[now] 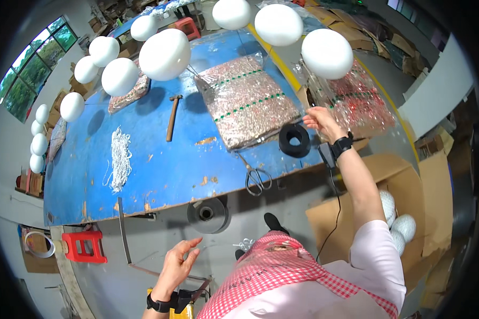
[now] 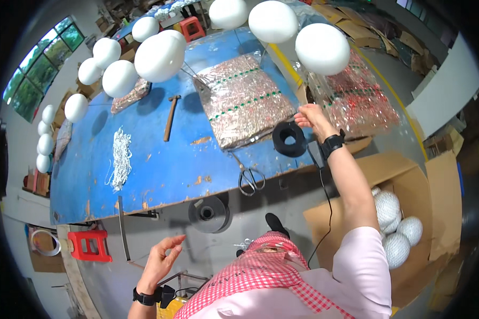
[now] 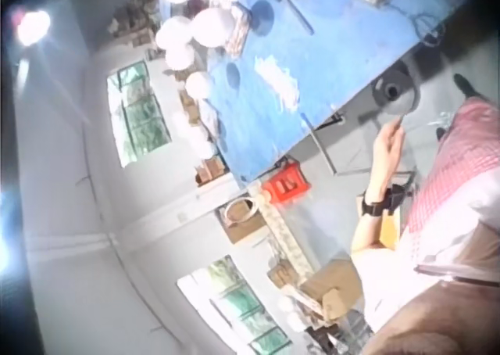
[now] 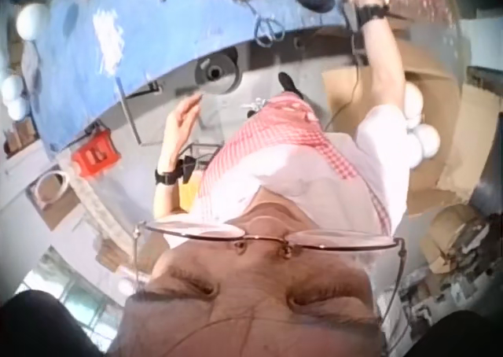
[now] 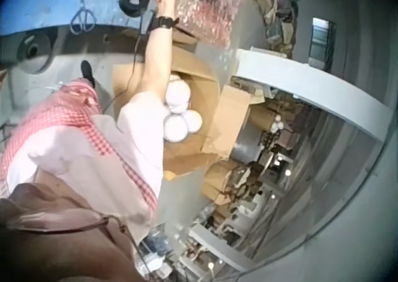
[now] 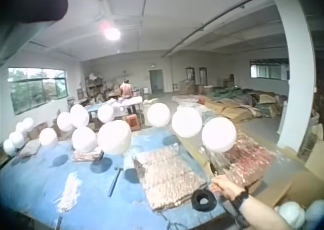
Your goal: The person wraps a string of beads around a white foam ball, cuts the string with scissors, and places the finished ball into a cardboard box before starting on another one.
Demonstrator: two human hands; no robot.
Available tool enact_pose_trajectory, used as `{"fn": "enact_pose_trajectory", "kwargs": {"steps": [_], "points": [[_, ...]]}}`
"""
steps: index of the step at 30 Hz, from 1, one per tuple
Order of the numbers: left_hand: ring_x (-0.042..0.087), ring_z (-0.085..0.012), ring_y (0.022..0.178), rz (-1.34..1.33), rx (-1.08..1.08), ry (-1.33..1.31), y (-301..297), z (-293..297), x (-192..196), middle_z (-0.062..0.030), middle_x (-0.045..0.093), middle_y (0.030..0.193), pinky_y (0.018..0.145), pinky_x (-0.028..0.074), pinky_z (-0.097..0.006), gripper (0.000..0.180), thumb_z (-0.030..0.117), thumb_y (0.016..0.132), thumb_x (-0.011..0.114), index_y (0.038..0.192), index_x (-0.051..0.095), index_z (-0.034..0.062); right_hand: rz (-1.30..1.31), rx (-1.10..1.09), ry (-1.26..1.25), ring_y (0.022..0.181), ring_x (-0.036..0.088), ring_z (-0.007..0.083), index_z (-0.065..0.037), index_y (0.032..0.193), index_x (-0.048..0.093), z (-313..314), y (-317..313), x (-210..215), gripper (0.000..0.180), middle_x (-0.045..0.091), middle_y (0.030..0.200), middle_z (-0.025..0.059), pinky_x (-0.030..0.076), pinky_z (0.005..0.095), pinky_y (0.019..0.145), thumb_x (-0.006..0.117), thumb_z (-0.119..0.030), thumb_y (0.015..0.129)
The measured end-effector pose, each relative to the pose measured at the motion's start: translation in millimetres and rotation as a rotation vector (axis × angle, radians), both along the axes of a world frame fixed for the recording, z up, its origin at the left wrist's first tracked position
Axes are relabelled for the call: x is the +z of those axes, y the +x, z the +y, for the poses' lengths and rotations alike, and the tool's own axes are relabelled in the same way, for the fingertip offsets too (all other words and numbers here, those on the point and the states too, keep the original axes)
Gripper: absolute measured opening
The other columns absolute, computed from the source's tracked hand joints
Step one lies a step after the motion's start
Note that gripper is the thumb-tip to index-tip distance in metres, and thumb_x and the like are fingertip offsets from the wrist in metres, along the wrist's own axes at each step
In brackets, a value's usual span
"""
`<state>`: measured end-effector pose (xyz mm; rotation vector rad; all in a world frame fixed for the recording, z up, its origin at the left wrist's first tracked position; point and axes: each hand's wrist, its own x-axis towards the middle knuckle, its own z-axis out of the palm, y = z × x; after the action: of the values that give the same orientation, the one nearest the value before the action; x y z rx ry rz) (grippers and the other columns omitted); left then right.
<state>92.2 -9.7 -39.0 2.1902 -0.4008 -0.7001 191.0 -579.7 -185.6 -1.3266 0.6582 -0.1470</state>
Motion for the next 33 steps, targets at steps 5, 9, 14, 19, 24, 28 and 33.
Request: {"fn": "enact_pose_trajectory", "kwargs": {"steps": [5,9,14,19,24,28,33], "points": [[0.058,-0.0357,0.087,-0.299,-0.184,0.153,79,-70,-1,-0.0156,0.062,0.097,0.077,0.048,-0.037,0.026,0.012,0.085,0.059,0.11,0.06,0.0031,0.065,-0.037,-0.015,0.067,0.063,0.0189,0.0,0.113,0.047,-40,86,-19,0.029,0.061,0.09,0.0139,0.055,0.0266,0.051,0.056,-0.015,0.089],[0.057,-0.0373,0.095,-0.284,-0.296,0.134,154,-146,-50,-0.0178,0.061,0.103,0.081,0.047,-0.041,0.027,0.012,0.085,0.059,0.11,0.059,0.0036,-0.055,-0.131,-0.023,0.074,0.063,0.0186,0.0,0.121,0.042,-71,119,-39,0.04,0.058,0.095,0.0115,0.055,0.0249,0.056,0.059,-0.018,0.089],[0.055,-0.0359,0.102,-0.454,-0.388,0.123,214,-227,-122,-0.0188,0.058,0.112,0.086,0.046,-0.04,0.032,0.008,0.081,0.059,0.113,0.058,0.0039,-0.027,0.009,-0.045,0.074,0.063,0.0178,-0.002,0.104,0.054,-100,141,-48,0.027,0.062,0.098,0.0112,0.052,0.0256,0.059,0.053,-0.027,0.093],[0.047,-0.034,0.117,-0.616,-0.562,0.161,260,-314,-196,-0.0145,0.046,0.132,0.093,0.043,-0.042,0.051,0.009,0.083,0.056,0.132,0.043,0.0109,-0.009,0.098,-0.213,0.07,0.063,0.0127,-0.002,0.089,0.055,-84,148,-42,0.027,0.064,0.086,0.0088,0.052,0.0221,0.06,0.047,-0.027,0.096],[0.035,-0.036,0.127,-0.744,-0.573,0.409,288,-382,-236,-0.0094,0.032,0.143,0.092,0.036,-0.058,0.057,0.032,0.087,0.055,0.139,0.033,0.0251,-0.02,0.067,-0.229,0.071,0.064,0.0137,-0.001,0.091,0.054,-91,144,-42,0.025,0.064,0.088,0.011,0.052,0.0231,0.06,0.046,-0.023,0.096],[0.027,-0.0353,0.134,-0.534,-0.621,0.561,293,-400,-226,-0.0023,0.023,0.15,0.1,0.023,-0.064,0.051,0.023,0.093,0.04,0.142,0.028,0.0328,-0.082,0.037,-0.276,0.067,0.064,0.0144,0.0,0.09,0.055,-101,144,-50,0.025,0.065,0.084,0.0111,0.051,0.0235,0.058,0.046,-0.023,0.096],[0.029,-0.0337,0.132,-0.632,-0.554,0.576,292,-391,-238,-0.0013,0.027,0.148,0.096,0.025,-0.066,0.05,0.033,0.092,0.043,0.14,0.03,0.0332,-0.172,-0.001,-0.37,0.061,0.063,0.014,0.001,0.088,0.056,-91,157,-34,0.026,0.064,0.077,0.0101,0.051,0.0239,0.055,0.047,-0.022,0.095]]}}
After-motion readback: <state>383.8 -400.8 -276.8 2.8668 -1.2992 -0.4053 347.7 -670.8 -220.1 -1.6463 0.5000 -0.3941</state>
